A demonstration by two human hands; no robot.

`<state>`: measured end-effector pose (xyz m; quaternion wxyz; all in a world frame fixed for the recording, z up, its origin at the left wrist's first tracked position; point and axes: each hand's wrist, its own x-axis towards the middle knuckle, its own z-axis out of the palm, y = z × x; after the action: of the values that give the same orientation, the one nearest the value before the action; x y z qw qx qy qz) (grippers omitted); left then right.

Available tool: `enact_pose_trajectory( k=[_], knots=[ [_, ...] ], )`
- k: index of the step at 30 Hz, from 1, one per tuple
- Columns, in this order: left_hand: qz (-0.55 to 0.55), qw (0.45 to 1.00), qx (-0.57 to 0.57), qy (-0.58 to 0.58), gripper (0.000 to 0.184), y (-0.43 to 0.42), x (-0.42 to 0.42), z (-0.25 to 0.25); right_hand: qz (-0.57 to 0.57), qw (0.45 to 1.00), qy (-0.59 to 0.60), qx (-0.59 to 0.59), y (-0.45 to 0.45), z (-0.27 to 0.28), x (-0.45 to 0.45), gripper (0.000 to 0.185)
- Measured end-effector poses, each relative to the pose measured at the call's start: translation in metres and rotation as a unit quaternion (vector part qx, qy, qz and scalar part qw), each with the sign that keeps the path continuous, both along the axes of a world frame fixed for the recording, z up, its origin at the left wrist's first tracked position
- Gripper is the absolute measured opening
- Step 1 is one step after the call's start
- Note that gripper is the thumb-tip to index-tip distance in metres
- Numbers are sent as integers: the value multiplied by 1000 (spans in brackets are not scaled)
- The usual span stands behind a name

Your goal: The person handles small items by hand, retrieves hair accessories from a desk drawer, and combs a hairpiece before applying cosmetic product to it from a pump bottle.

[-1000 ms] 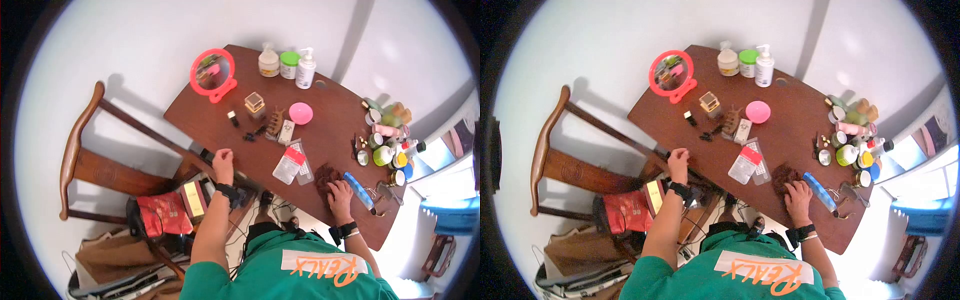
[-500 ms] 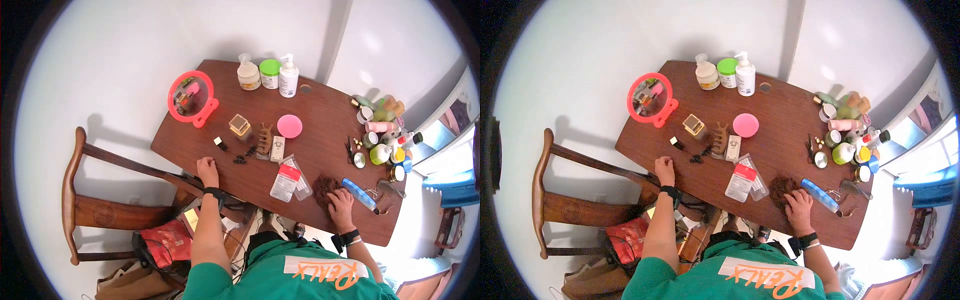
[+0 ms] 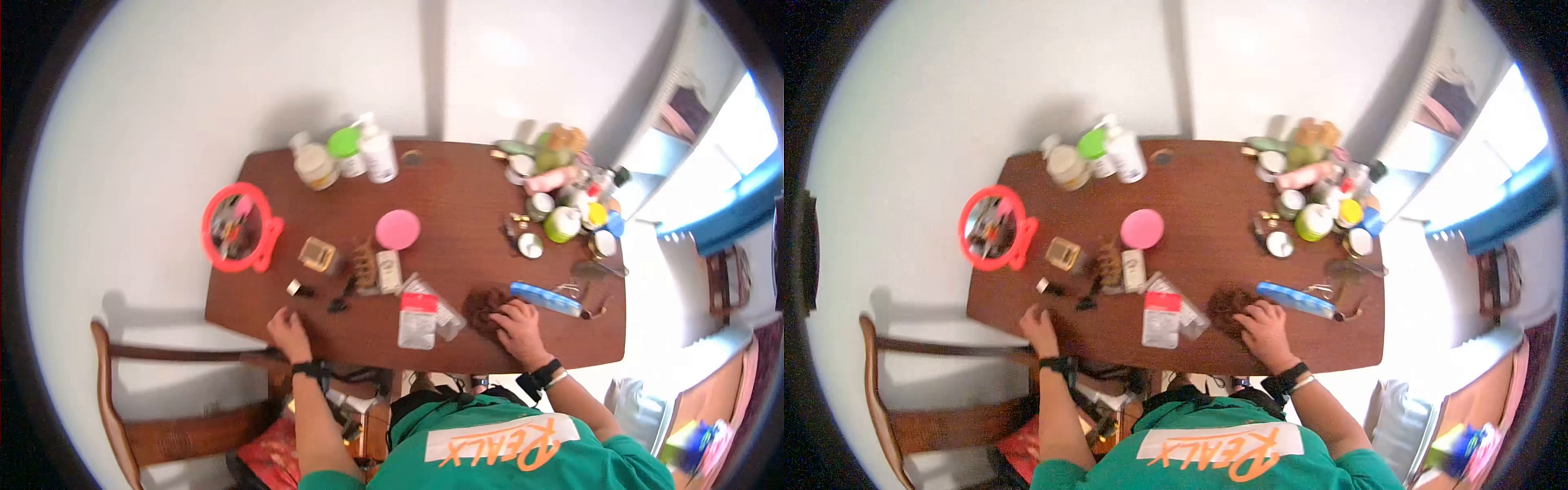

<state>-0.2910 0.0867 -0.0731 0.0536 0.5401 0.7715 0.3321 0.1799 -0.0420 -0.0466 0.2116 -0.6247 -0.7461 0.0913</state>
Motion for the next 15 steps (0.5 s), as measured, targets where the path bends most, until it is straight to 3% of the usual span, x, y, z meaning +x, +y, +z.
enact_pose_trajectory(
  k=[4,7,10,12,15],
  knots=[
    [-10,997,67,-32,22,-13,40,35,-1,1000,2,12,-1,-6,2,40],
    [-208,976,64,5,23,-33,98,60,-1,1000,-7,18,-1,-4,1,40],
    [-437,899,21,38,34,-58,173,60,-9,999,-5,32,-2,-9,2,39],
    [-575,813,-5,94,52,-64,210,54,-11,1000,-7,25,-3,-9,2,38],
    [-642,738,-34,206,57,-63,251,52,-20,999,-3,35,-4,-8,1,36]
  ],
)
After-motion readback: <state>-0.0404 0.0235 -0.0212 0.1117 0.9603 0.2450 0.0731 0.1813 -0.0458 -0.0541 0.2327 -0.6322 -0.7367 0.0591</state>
